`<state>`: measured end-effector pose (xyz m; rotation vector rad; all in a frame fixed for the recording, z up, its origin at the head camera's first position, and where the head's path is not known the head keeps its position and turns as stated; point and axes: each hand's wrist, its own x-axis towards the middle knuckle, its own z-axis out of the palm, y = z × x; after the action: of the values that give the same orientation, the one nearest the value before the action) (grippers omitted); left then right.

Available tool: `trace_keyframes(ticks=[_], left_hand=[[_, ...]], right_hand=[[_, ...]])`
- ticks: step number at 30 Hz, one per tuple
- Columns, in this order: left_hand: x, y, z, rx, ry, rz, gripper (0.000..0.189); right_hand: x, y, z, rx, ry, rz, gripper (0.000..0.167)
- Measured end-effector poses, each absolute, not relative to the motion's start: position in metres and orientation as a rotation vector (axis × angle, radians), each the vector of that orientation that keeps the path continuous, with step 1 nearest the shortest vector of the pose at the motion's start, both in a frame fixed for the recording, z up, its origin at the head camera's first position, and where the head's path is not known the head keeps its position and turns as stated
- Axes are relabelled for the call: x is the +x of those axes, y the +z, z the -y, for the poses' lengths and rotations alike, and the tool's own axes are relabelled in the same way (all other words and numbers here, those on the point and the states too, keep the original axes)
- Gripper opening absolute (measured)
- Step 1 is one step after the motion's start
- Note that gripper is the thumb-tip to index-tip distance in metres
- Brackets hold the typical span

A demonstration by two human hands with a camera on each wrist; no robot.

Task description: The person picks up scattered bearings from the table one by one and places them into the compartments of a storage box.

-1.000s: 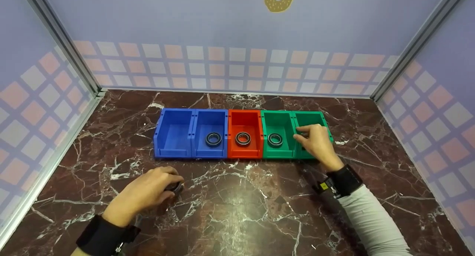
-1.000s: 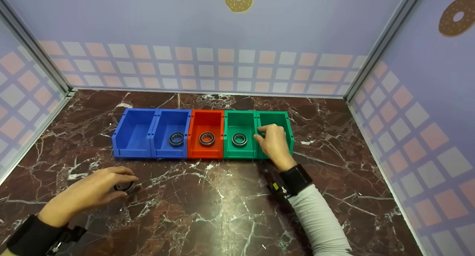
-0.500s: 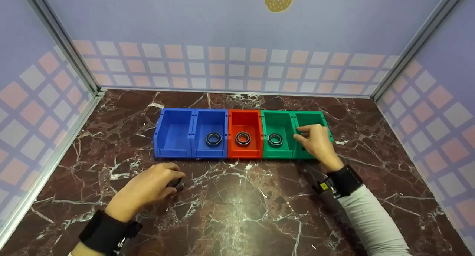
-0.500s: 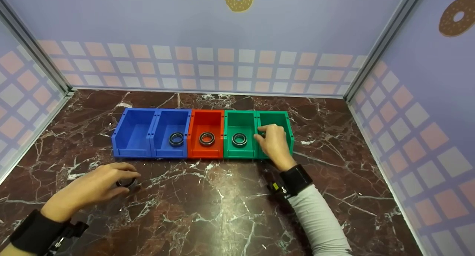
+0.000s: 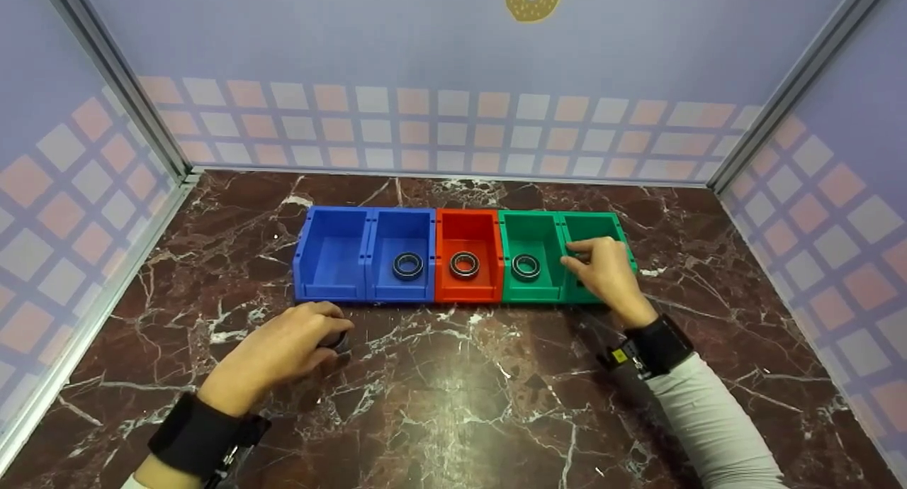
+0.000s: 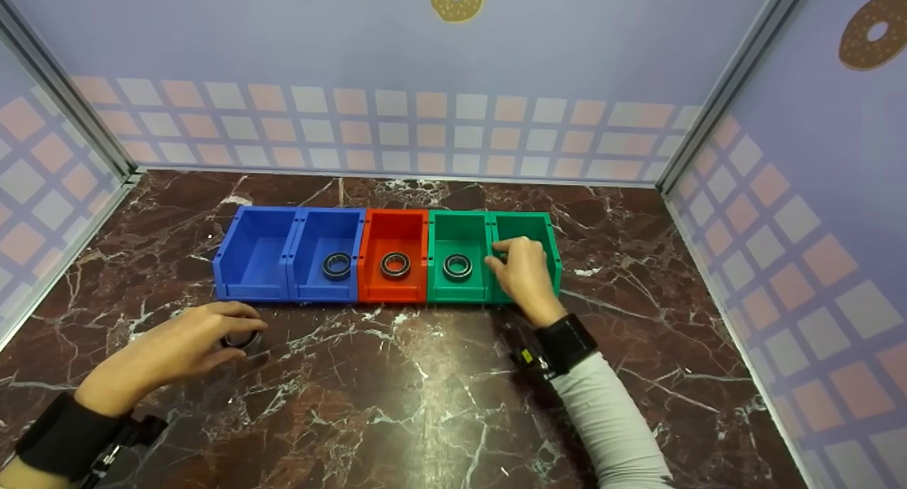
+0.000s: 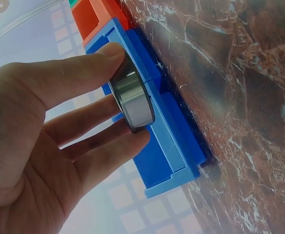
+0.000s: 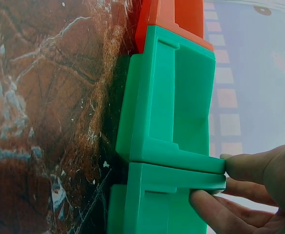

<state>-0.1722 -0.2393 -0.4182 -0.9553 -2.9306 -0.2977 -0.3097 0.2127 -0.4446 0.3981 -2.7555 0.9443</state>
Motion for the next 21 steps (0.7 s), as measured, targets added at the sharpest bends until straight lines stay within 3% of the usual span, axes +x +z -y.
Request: trace_keyframes(ticks=[21], left_hand=[[-0.1785,-0.4110,0.2428,-0.929,-0.253,2.896,0.045]], right_hand=[[-0.3097,-0.4439,-0.2124,0.387,0.924,2.772,0.033]])
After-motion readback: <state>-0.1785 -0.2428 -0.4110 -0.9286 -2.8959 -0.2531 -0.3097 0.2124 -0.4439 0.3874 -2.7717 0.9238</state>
